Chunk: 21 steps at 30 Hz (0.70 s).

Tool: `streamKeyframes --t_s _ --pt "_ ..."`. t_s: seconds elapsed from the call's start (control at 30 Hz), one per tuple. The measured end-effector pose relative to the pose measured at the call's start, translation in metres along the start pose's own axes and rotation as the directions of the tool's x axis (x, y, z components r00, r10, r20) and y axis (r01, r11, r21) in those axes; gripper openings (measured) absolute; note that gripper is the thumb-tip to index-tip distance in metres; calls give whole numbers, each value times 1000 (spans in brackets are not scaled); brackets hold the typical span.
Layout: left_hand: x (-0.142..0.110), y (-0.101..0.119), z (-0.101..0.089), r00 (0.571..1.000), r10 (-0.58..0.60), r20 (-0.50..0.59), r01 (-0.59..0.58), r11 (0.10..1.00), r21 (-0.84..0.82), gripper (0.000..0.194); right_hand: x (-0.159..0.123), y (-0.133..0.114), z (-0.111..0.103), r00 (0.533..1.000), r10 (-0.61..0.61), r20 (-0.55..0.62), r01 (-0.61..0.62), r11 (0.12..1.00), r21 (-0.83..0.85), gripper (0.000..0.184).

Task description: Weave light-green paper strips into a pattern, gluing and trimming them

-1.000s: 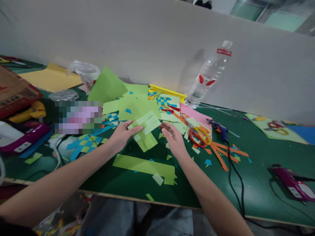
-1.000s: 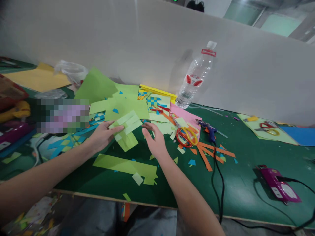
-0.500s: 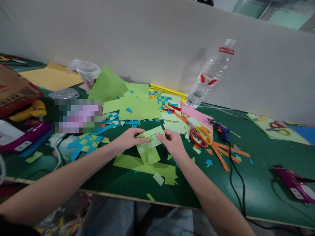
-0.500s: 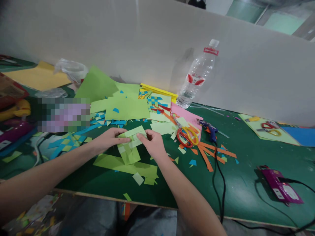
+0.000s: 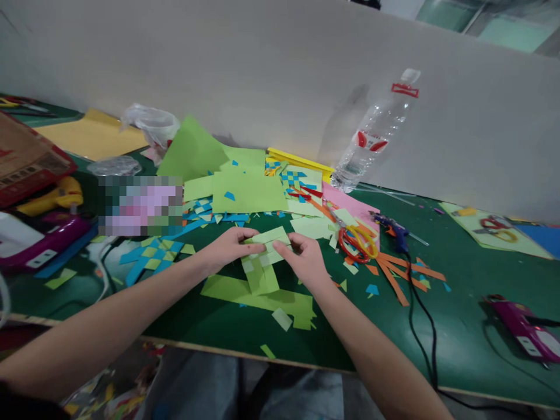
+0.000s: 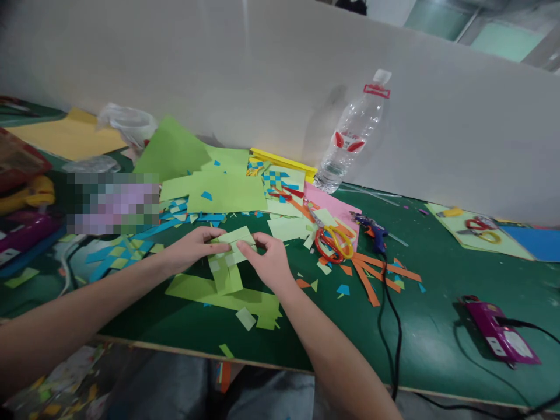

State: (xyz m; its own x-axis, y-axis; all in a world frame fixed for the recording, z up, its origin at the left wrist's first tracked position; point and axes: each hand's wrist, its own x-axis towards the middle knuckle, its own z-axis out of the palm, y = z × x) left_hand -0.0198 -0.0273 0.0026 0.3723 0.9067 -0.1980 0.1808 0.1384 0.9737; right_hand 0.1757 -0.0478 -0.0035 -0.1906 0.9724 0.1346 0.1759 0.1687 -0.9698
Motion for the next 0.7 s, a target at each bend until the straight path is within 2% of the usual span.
streamKeyframes --t_s 0.17,0.27,0.4,0.47,0.57,0.7 --pt "1 -3 -1 1000 -1 4 1 1000 -10 23 -2 -2 1 1000 -6 -12 6 1000 -28 27" --pt "2 -6 -1 999 -31 16 33 994 -106 26 -2 -4 0 999 -9 -31 8 1000 -25 27" --pt "3 -6 1 979 -164 -117 115 933 -340 38 -3 -7 -2 995 -41 -96 38 999 -39 28" --pt "2 -3 2 970 -198 -141 126 906 -405 41 -3 -7 -1 992 -48 -118 46 999 -21 28" --pt "1 0 5 982 -164 -91 107 889 -445 42 -4 -6 1 990 -42 -133 43 999 6 26" --pt "1 -2 6 986 -123 -109 59 886 -460 41 -6 -5 6 992 -37 -124 37 999 -3 27"
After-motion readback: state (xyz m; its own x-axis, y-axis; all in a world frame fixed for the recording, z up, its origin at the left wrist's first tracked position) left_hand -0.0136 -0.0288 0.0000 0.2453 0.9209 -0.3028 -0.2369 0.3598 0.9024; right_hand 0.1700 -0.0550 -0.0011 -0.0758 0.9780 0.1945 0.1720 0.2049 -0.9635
